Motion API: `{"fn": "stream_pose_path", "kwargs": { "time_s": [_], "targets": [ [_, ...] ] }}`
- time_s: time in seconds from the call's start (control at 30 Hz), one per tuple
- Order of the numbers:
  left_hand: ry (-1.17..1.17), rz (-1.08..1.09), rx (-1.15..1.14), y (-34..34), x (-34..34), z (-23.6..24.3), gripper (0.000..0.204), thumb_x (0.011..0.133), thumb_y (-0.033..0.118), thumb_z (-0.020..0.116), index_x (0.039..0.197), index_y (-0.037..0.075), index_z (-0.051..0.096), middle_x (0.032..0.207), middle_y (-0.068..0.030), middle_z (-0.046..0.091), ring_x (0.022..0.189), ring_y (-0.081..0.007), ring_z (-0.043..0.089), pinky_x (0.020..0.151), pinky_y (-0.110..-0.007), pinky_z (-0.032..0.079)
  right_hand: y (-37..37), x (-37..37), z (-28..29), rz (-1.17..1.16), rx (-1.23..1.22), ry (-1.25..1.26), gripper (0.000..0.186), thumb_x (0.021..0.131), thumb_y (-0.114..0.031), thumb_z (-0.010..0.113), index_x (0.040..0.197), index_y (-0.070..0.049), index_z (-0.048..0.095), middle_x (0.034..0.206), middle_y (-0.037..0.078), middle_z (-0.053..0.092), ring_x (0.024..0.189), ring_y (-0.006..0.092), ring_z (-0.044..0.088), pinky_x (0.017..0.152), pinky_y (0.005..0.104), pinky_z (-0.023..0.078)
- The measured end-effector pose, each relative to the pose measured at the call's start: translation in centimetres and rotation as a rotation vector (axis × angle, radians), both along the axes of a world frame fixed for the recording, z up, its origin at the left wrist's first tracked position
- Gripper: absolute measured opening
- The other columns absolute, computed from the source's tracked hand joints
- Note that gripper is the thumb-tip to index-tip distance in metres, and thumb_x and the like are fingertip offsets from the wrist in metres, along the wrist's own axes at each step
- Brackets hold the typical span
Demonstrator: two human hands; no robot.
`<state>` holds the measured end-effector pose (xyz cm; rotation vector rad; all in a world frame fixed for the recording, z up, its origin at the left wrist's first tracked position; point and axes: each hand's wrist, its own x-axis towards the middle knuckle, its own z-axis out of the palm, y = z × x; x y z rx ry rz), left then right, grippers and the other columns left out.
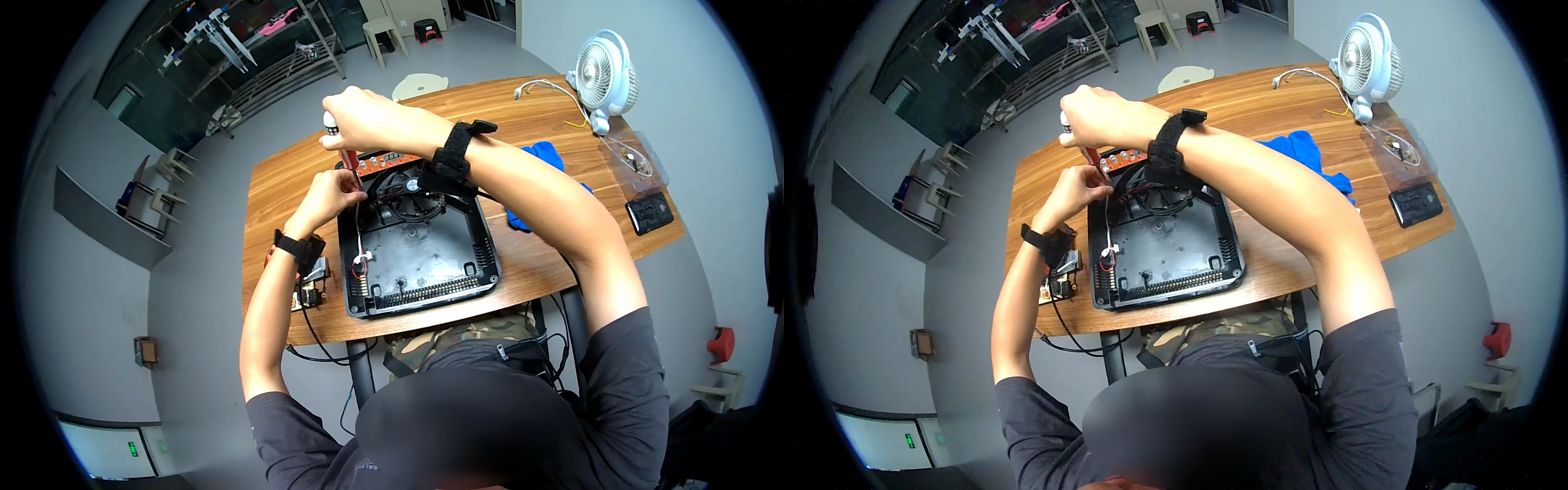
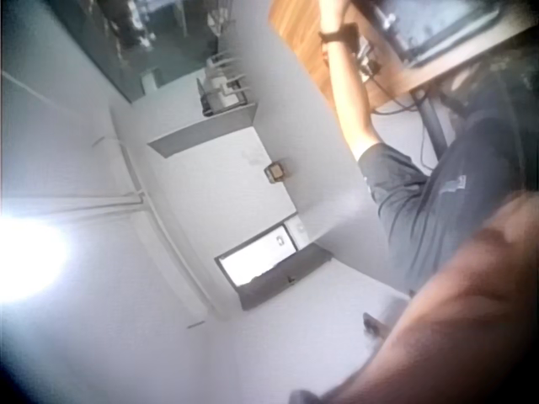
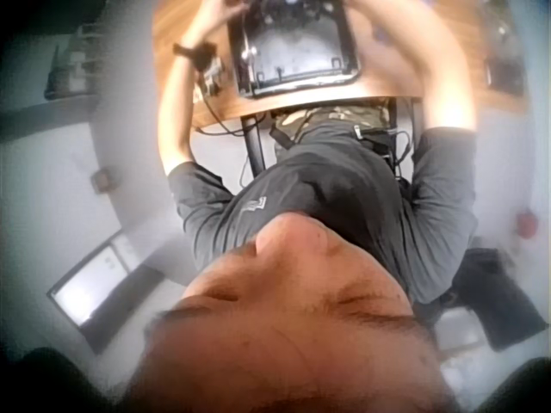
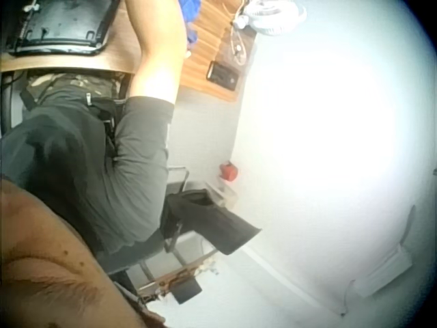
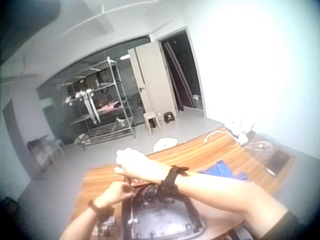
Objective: The person disassembles a black electronic device on a wooden table, removes a fan and circuit board, wipes the interior with a blue cloth, and reassembles the components using a screwdriver. The person handles the device, fan, circuit board, and cloth throughout the process.
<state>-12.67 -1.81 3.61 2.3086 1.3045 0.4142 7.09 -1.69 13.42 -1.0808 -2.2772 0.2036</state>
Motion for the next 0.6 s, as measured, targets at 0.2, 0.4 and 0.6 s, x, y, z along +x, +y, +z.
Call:
{"fn": "stream_pose_path", "kwargs": {
  "time_s": [0.2,0.4,0.6],
  "targets": [
    [0.062,0.048,0.002,0.0,-0.5,0.3,0.018,0.081,0.012,0.077,0.087,-0.004,0.072,0.076,-0.0145,0.073,0.070,-0.0223,0.071,0.070,-0.035,0.055,-0.4,-0.6,0.4,0.001,0.020,0.008,0.033,0.086,-0.025,0.070,0.069,0.002,0.072,0.064,0.012,0.071,0.070,0.0299,0.073,0.072,0.0390,0.060],
    [0.142,0.021,0.004,1.4,-3.3,-0.5,0.013,0.081,0.010,0.072,0.086,-0.002,0.075,0.075,-0.0164,0.072,0.069,-0.0260,0.071,0.071,-0.037,0.056,-0.3,0.2,1.0,0.001,0.003,0.019,0.039,0.087,-0.033,0.073,0.086,0.006,0.068,0.075,0.022,0.071,0.078,0.0368,0.073,0.074,0.0421,0.059],
    [0.347,0.098,-0.008,4.4,-8.4,-3.2,0.011,0.080,0.013,0.072,0.084,0.004,0.077,0.082,-0.0174,0.074,0.079,-0.0311,0.073,0.074,-0.040,0.057,-0.2,3.8,2.5,-0.114,0.023,-0.125,0.040,0.088,-0.035,0.072,0.093,0.005,0.067,0.082,0.025,0.071,0.084,0.0373,0.074,0.078,0.0432,0.060]
  ]
}}
